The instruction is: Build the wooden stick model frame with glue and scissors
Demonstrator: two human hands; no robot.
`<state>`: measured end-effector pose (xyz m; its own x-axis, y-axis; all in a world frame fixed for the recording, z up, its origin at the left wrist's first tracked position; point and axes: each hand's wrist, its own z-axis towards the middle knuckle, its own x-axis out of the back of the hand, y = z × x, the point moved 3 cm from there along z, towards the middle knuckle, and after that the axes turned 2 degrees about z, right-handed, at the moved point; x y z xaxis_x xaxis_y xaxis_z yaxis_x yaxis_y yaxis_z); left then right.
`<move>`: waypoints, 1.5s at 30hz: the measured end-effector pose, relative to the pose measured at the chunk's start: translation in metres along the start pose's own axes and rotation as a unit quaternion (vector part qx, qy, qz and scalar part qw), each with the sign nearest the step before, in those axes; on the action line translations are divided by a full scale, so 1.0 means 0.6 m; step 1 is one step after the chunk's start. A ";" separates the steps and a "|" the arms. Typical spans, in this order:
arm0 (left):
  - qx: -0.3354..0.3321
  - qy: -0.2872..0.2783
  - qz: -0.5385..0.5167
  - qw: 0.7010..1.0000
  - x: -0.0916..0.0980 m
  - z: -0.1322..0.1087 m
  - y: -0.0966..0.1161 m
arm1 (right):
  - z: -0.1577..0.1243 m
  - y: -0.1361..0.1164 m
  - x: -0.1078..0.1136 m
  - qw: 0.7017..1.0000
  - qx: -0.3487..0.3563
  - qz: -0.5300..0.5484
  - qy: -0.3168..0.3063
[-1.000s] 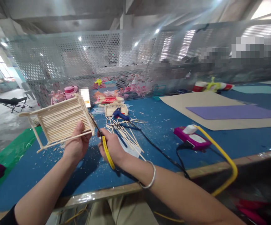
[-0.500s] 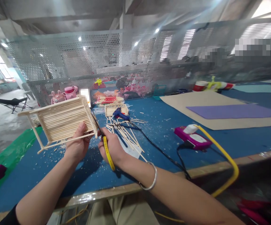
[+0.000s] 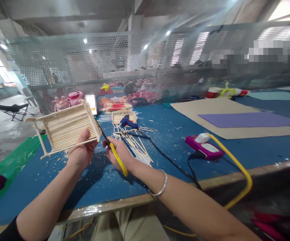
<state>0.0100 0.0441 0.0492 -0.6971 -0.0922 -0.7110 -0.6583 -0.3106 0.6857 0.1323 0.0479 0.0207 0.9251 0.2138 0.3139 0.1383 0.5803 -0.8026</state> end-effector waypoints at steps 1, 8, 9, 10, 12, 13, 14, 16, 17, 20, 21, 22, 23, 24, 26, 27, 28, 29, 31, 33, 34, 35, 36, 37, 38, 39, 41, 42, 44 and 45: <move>0.000 0.006 -0.001 1.000 0.002 0.001 0.000 | 0.002 0.000 -0.001 1.000 -0.005 0.021 -0.018; -0.003 -0.067 0.058 0.996 0.002 -0.001 -0.011 | -0.001 0.004 -0.017 0.998 -0.031 0.048 -0.018; -0.003 -0.074 0.071 0.995 0.001 -0.003 -0.013 | -0.002 0.003 -0.018 0.999 -0.029 0.040 -0.009; -0.005 -0.073 0.077 0.994 0.001 -0.004 -0.014 | -0.004 0.003 -0.018 0.999 -0.029 0.034 0.001; -0.011 -0.061 0.079 0.995 0.001 -0.005 -0.014 | -0.007 0.002 -0.016 0.999 -0.035 0.025 0.017; -0.013 -0.055 0.078 0.995 0.001 -0.005 -0.013 | -0.009 0.000 -0.016 0.999 -0.039 0.022 0.023; -0.016 -0.050 0.074 0.996 0.001 -0.005 -0.012 | -0.010 -0.001 -0.015 0.998 -0.040 0.020 0.032; -0.019 -0.042 0.063 0.997 0.000 -0.003 -0.008 | -0.011 -0.005 -0.015 0.998 -0.035 0.016 0.050; -0.018 -0.039 0.055 0.998 0.000 -0.002 -0.006 | -0.011 -0.006 -0.015 0.998 -0.033 0.016 0.055; -0.017 -0.030 0.026 0.999 -0.001 0.000 -0.002 | -0.009 -0.007 -0.019 0.997 -0.042 0.032 0.050; -0.014 -0.025 0.017 0.999 -0.001 0.000 -0.001 | -0.008 -0.007 -0.019 0.997 -0.046 0.041 0.047; -0.010 -0.017 0.009 1.000 0.000 0.000 -0.001 | -0.006 -0.008 -0.019 0.996 -0.048 0.051 0.046; -0.006 -0.009 0.004 1.000 0.001 0.000 -0.001 | -0.005 -0.009 -0.019 0.996 -0.050 0.062 0.044; -0.001 -0.002 0.000 1.000 0.002 0.001 -0.001 | -0.005 -0.010 -0.018 0.995 -0.052 0.075 0.039; 0.007 0.008 -0.003 1.000 0.004 0.002 -0.001 | -0.005 -0.012 -0.017 0.991 -0.070 0.114 0.014; 0.010 0.013 -0.002 1.000 0.005 0.003 -0.001 | -0.006 -0.012 -0.017 0.986 -0.087 0.144 -0.007; 0.012 0.016 0.001 1.000 0.006 0.003 -0.001 | -0.007 -0.012 -0.017 0.978 -0.110 0.176 -0.034; 0.013 0.019 0.003 1.000 0.007 0.004 -0.001 | -0.009 -0.012 -0.018 0.966 -0.137 0.210 -0.063; 0.013 0.019 0.005 1.000 0.007 0.003 -0.001 | -0.012 -0.010 -0.021 0.934 -0.187 0.275 -0.126; 0.011 0.007 0.007 1.000 0.006 0.002 -0.002 | -0.012 -0.008 -0.024 0.908 -0.213 0.321 -0.164; 0.011 -0.002 0.010 1.000 0.005 0.001 -0.002 | -0.011 -0.006 -0.025 0.906 -0.211 0.328 -0.164; 0.011 -0.007 0.012 1.000 0.004 0.001 -0.003 | -0.008 -0.003 -0.026 0.913 -0.198 0.323 -0.149; 0.009 -0.008 0.013 1.000 0.004 0.001 -0.004 | -0.004 0.000 -0.025 0.927 -0.176 0.306 -0.123; 0.005 0.000 0.012 1.000 0.005 0.001 -0.004 | 0.000 0.003 -0.024 0.944 -0.149 0.282 -0.089; -0.001 0.011 0.009 1.000 0.006 0.002 -0.004 | 0.003 0.006 -0.024 0.957 -0.124 0.255 -0.057; -0.007 0.021 0.006 1.000 0.007 0.003 -0.004 | 0.004 0.009 -0.024 0.968 -0.104 0.228 -0.032; -0.015 0.019 0.008 1.000 0.009 0.004 -0.005 | 0.005 0.013 -0.025 0.980 -0.083 0.181 -0.011; -0.016 0.005 0.013 1.000 0.008 0.004 -0.007 | 0.004 0.014 -0.025 0.985 -0.078 0.157 -0.013; -0.014 -0.028 0.028 0.999 0.007 0.003 -0.010 | 0.001 0.013 -0.024 0.991 -0.067 0.111 -0.020; -0.014 -0.038 0.037 0.999 0.007 0.002 -0.012 | -0.001 0.011 -0.022 0.994 -0.060 0.091 -0.018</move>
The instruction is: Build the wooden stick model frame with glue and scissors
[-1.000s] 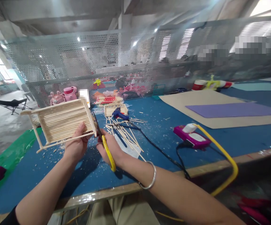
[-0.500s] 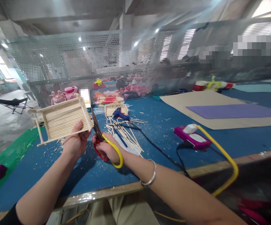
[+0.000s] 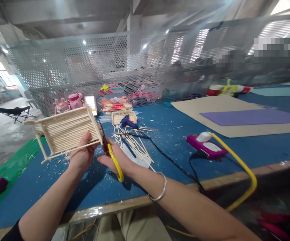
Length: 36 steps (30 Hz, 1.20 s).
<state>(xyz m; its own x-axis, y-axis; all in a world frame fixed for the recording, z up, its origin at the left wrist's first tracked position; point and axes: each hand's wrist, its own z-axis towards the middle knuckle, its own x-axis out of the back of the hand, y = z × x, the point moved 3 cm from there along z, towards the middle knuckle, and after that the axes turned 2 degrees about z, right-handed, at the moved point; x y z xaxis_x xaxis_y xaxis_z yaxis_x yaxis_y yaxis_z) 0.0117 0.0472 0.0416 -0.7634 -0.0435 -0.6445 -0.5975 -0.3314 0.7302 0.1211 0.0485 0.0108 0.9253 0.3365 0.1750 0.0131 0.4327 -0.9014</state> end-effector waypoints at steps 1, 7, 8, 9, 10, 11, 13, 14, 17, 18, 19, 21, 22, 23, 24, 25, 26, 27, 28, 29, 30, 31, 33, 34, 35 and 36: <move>-0.001 -0.004 0.007 1.000 0.000 -0.001 -0.001 | -0.002 -0.003 0.002 1.000 0.010 -0.018 0.003; 0.015 -0.003 0.014 1.000 -0.002 -0.004 -0.002 | -0.008 -0.017 0.005 0.998 0.046 -0.050 0.015; 0.022 -0.001 0.005 1.000 -0.003 -0.005 -0.002 | -0.008 -0.017 0.004 0.998 0.041 -0.044 0.016; 0.029 0.002 -0.005 1.000 -0.003 -0.006 -0.002 | -0.009 -0.017 0.002 0.998 0.037 -0.039 0.016; 0.035 0.007 -0.013 0.999 -0.004 -0.007 -0.001 | -0.009 -0.018 0.000 0.999 0.036 -0.036 0.019; 0.040 0.012 -0.018 0.999 -0.004 -0.007 -0.002 | -0.009 -0.020 -0.001 0.998 0.037 -0.036 0.022; 0.039 0.010 -0.019 0.999 -0.005 -0.009 -0.001 | -0.009 -0.023 -0.003 0.998 0.043 -0.038 0.035; 0.038 0.001 -0.018 0.999 -0.006 -0.009 -0.002 | -0.009 -0.024 -0.003 0.997 0.046 -0.040 0.044; 0.035 -0.026 -0.020 0.999 -0.008 -0.009 -0.002 | -0.009 -0.020 -0.002 0.994 0.051 -0.058 0.073; 0.036 -0.024 -0.022 0.999 -0.008 -0.008 -0.002 | -0.009 -0.017 -0.002 0.993 0.051 -0.064 0.082; 0.037 -0.015 -0.023 0.999 -0.007 -0.008 -0.003 | -0.008 -0.014 -0.001 0.993 0.049 -0.068 0.089; 0.033 0.006 -0.025 0.999 -0.005 -0.006 -0.002 | -0.007 -0.008 0.000 0.992 0.041 -0.064 0.100; 0.030 0.011 -0.025 0.999 -0.004 -0.005 -0.001 | -0.007 -0.007 0.000 0.992 0.035 -0.057 0.106; 0.027 0.012 -0.027 0.999 -0.004 -0.004 -0.001 | -0.007 -0.008 0.000 0.993 0.030 -0.046 0.108; 0.028 0.009 -0.027 0.999 -0.004 -0.004 0.000 | -0.006 -0.010 -0.001 0.994 0.025 -0.030 0.101; 0.034 0.003 -0.026 0.999 -0.004 -0.003 0.000 | -0.006 -0.013 -0.003 0.996 0.016 -0.009 0.086; 0.043 -0.004 -0.025 0.999 -0.003 -0.003 -0.001 | -0.006 -0.015 -0.005 0.998 0.004 0.017 0.065; 0.052 -0.009 -0.023 0.998 -0.003 -0.003 -0.001 | -0.005 -0.018 -0.008 0.998 -0.011 0.042 0.041; 0.057 -0.013 -0.021 0.998 -0.001 -0.002 -0.002 | -0.005 -0.020 -0.010 0.998 -0.022 0.062 0.022; 0.058 -0.015 -0.021 0.998 0.000 -0.002 -0.002 | -0.004 -0.021 -0.011 0.997 -0.026 0.069 0.014; 0.053 -0.016 -0.021 0.998 0.001 -0.002 -0.003 | -0.004 -0.022 -0.010 0.998 -0.022 0.060 0.015; 0.044 -0.015 -0.023 0.999 0.002 -0.001 -0.003 | -0.003 -0.022 -0.008 0.999 -0.012 0.039 0.022; 0.029 -0.013 -0.018 0.999 0.002 -0.001 -0.004 | -0.001 -0.018 -0.004 0.999 0.006 -0.013 0.037; 0.023 -0.010 -0.012 1.000 0.002 -0.002 -0.005 | -0.001 -0.015 -0.002 0.999 0.009 -0.030 0.041; 0.017 -0.006 -0.005 1.000 0.002 -0.002 -0.006 | -0.001 -0.011 -0.001 0.998 0.009 -0.038 0.043; 0.011 0.000 0.002 1.000 0.002 -0.003 -0.007 | -0.002 -0.006 -0.001 0.998 0.010 -0.036 0.042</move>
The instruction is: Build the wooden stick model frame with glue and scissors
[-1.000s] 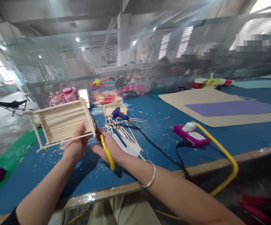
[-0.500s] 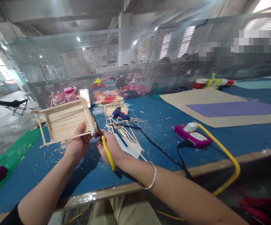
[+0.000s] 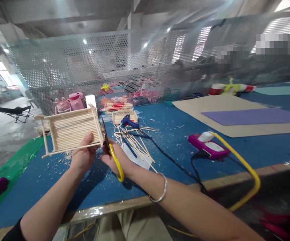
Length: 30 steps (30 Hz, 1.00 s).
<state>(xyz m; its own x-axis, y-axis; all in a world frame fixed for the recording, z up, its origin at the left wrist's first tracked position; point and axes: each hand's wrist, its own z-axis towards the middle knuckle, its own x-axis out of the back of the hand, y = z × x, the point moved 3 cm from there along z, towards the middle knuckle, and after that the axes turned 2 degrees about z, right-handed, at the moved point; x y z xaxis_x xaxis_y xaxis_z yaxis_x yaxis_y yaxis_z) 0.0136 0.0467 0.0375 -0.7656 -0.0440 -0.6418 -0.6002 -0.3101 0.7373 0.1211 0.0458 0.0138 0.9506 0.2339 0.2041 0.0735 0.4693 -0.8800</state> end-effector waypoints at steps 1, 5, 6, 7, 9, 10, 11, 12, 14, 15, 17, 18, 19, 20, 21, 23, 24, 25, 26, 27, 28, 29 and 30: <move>-0.007 0.006 0.005 1.000 0.000 -0.001 0.000 | 0.000 0.004 0.000 1.000 0.002 0.008 -0.001; -0.017 0.043 0.002 0.999 0.001 -0.004 0.001 | 0.002 0.018 0.000 0.996 -0.011 0.082 0.034; -0.017 0.056 -0.006 0.998 0.002 -0.004 0.001 | 0.004 0.021 0.002 0.992 -0.027 0.113 0.056; -0.014 0.065 -0.013 0.998 0.003 -0.004 0.002 | 0.007 0.023 0.005 0.985 -0.045 0.147 0.079; -0.015 0.069 -0.015 0.997 0.005 -0.003 0.002 | 0.013 0.021 0.012 0.968 -0.071 0.216 0.105; -0.015 0.063 -0.007 0.998 0.005 -0.003 0.001 | 0.017 0.018 0.017 0.959 -0.076 0.248 0.111; -0.009 0.052 0.007 0.999 0.005 -0.002 -0.001 | 0.022 0.013 0.022 0.950 -0.076 0.278 0.115; 0.006 0.038 0.028 0.999 0.005 -0.002 -0.004 | 0.026 0.009 0.029 0.942 -0.074 0.306 0.121; 0.063 0.013 0.081 0.995 0.005 -0.004 -0.015 | 0.035 0.003 0.043 0.924 -0.070 0.349 0.142; 0.096 0.004 0.105 0.990 0.005 -0.006 -0.021 | 0.039 0.003 0.050 0.916 -0.072 0.364 0.154; 0.129 0.003 0.130 0.983 0.003 -0.009 -0.028 | 0.046 0.009 0.058 0.905 -0.087 0.381 0.172; 0.126 0.011 0.127 0.984 0.002 -0.010 -0.029 | 0.048 0.013 0.060 0.899 -0.096 0.387 0.181; 0.116 0.024 0.117 0.986 0.001 -0.010 -0.029 | 0.049 0.019 0.061 0.894 -0.103 0.393 0.189; 0.106 0.038 0.104 0.988 0.001 -0.010 -0.029 | 0.050 0.024 0.061 0.891 -0.108 0.397 0.195; 0.099 0.049 0.092 0.990 0.001 -0.009 -0.029 | 0.051 0.028 0.061 0.888 -0.108 0.399 0.200; 0.095 0.059 0.078 0.991 0.003 -0.007 -0.031 | 0.051 0.034 0.060 0.889 -0.096 0.398 0.203; 0.095 0.056 0.076 0.991 0.004 -0.006 -0.032 | 0.051 0.036 0.060 0.893 -0.091 0.394 0.199; 0.096 0.048 0.075 0.991 0.005 -0.005 -0.033 | 0.051 0.037 0.060 0.896 -0.087 0.388 0.197; 0.097 0.042 0.075 0.992 0.005 -0.005 -0.034 | 0.051 0.036 0.061 0.900 -0.082 0.380 0.196; 0.102 0.036 0.078 0.991 0.006 -0.006 -0.036 | 0.050 0.033 0.062 0.905 -0.077 0.369 0.196; 0.112 0.028 0.083 0.990 0.006 -0.008 -0.037 | 0.049 0.029 0.065 0.911 -0.070 0.356 0.196; 0.123 0.018 0.088 0.988 0.005 -0.011 -0.039 | 0.049 0.022 0.068 0.917 -0.061 0.342 0.195; 0.132 0.008 0.093 0.987 0.004 -0.012 -0.039 | 0.049 0.015 0.071 0.924 -0.051 0.328 0.191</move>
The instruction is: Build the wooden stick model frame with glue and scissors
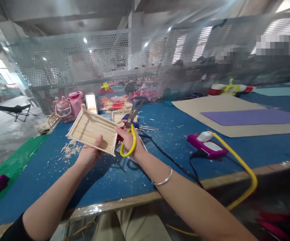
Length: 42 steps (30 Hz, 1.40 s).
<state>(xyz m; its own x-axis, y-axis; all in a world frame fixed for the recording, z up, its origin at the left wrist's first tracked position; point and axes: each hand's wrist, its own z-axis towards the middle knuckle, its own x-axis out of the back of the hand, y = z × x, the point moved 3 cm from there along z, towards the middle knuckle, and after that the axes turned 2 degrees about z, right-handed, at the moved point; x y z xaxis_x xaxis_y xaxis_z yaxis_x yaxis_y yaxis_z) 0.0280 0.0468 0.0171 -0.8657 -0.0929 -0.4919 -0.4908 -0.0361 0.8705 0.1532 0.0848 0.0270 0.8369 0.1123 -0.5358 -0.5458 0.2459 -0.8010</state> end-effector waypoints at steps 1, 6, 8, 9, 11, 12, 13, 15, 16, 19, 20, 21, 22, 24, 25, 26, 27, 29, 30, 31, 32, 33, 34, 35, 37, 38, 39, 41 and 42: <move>0.005 -0.009 0.000 1.000 -0.002 -0.001 0.001 | -0.001 -0.008 -0.002 1.000 0.010 -0.013 -0.010; -0.035 -0.002 -0.110 0.993 0.003 0.004 0.037 | -0.003 -0.009 0.000 0.996 0.034 -0.072 -0.027; -0.030 0.026 -0.151 0.988 0.011 0.008 0.053 | -0.004 0.021 0.010 0.990 0.021 -0.140 -0.016; -0.024 0.041 -0.163 0.986 0.014 0.010 0.060 | -0.005 0.041 0.015 0.980 -0.007 -0.197 -0.024; -0.014 0.059 -0.174 0.983 0.018 0.010 0.068 | -0.007 0.078 0.025 0.952 -0.058 -0.300 -0.033; -0.013 0.061 -0.177 0.982 0.019 0.010 0.069 | -0.007 0.090 0.027 0.939 -0.055 -0.335 -0.048; -0.013 0.059 -0.180 0.982 0.018 0.009 0.069 | -0.008 0.097 0.028 0.928 -0.055 -0.364 -0.062; -0.017 0.047 -0.184 0.982 0.015 0.008 0.065 | -0.011 0.096 0.026 0.914 -0.037 -0.394 -0.085; -0.022 0.042 -0.184 0.982 0.013 0.007 0.063 | -0.013 0.089 0.024 0.912 -0.027 -0.399 -0.086; -0.049 0.042 -0.185 0.981 0.009 0.006 0.058 | -0.025 0.064 0.015 0.925 0.013 -0.374 -0.069; -0.058 0.047 -0.187 0.979 0.009 0.006 0.058 | -0.030 0.058 0.010 0.930 0.024 -0.359 -0.072; -0.065 0.053 -0.191 0.978 0.008 0.006 0.058 | -0.036 0.054 0.004 0.935 0.031 -0.345 -0.081; -0.070 0.058 -0.196 0.976 0.007 0.005 0.059 | -0.042 0.053 -0.002 0.937 0.036 -0.334 -0.095; -0.080 0.070 -0.205 0.973 0.006 0.004 0.062 | -0.054 0.055 -0.015 0.937 0.030 -0.323 -0.128; -0.085 0.075 -0.208 0.971 0.005 0.003 0.064 | -0.058 0.058 -0.020 0.938 0.019 -0.317 -0.140; -0.091 0.078 -0.209 0.971 0.004 0.001 0.067 | -0.061 0.060 -0.024 0.940 0.004 -0.307 -0.150; -0.096 0.078 -0.209 0.970 0.004 -0.001 0.070 | -0.063 0.060 -0.028 0.944 -0.010 -0.293 -0.154; -0.088 0.068 -0.201 0.973 0.002 -0.005 0.073 | -0.062 0.055 -0.031 0.954 -0.032 -0.260 -0.146; -0.073 0.061 -0.194 0.976 0.001 -0.007 0.073 | -0.059 0.048 -0.032 0.960 -0.038 -0.241 -0.134; -0.056 0.057 -0.185 0.980 0.000 -0.008 0.072 | -0.055 0.040 -0.032 0.967 -0.041 -0.217 -0.122; -0.038 0.052 -0.175 0.982 -0.001 -0.010 0.070 | -0.049 0.030 -0.032 0.975 -0.044 -0.187 -0.111; -0.022 0.046 -0.163 0.985 -0.002 -0.011 0.067 | -0.043 0.020 -0.031 0.983 -0.047 -0.149 -0.102; -0.012 0.038 -0.151 0.988 -0.003 -0.012 0.063 | -0.037 0.011 -0.031 0.989 -0.048 -0.103 -0.096; -0.008 0.030 -0.140 0.990 -0.004 -0.012 0.058 | -0.030 0.003 -0.030 0.993 -0.047 -0.055 -0.093; -0.003 0.005 -0.117 0.993 -0.006 -0.012 0.047 | -0.019 -0.008 -0.026 0.995 -0.042 0.016 -0.090; -0.004 -0.007 -0.106 0.994 -0.007 -0.012 0.041 | -0.015 -0.010 -0.024 0.995 -0.036 0.035 -0.085; -0.006 -0.016 -0.096 0.995 -0.007 -0.011 0.036 | -0.012 -0.011 -0.021 0.995 -0.029 0.040 -0.081; -0.010 -0.030 -0.075 0.997 -0.007 -0.010 0.027 | -0.009 -0.009 -0.018 0.997 -0.011 0.019 -0.080; -0.011 -0.034 -0.065 0.997 -0.007 -0.009 0.023 | -0.008 -0.007 -0.016 0.997 0.002 0.003 -0.080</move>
<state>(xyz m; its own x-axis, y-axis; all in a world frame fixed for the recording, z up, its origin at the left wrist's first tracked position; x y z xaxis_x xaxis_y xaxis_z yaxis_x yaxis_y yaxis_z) 0.0252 0.0411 0.0314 -0.8005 -0.0190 -0.5990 -0.5968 -0.0661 0.7996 0.1472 0.0777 0.0343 0.8296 0.2650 -0.4914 -0.5512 0.2482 -0.7966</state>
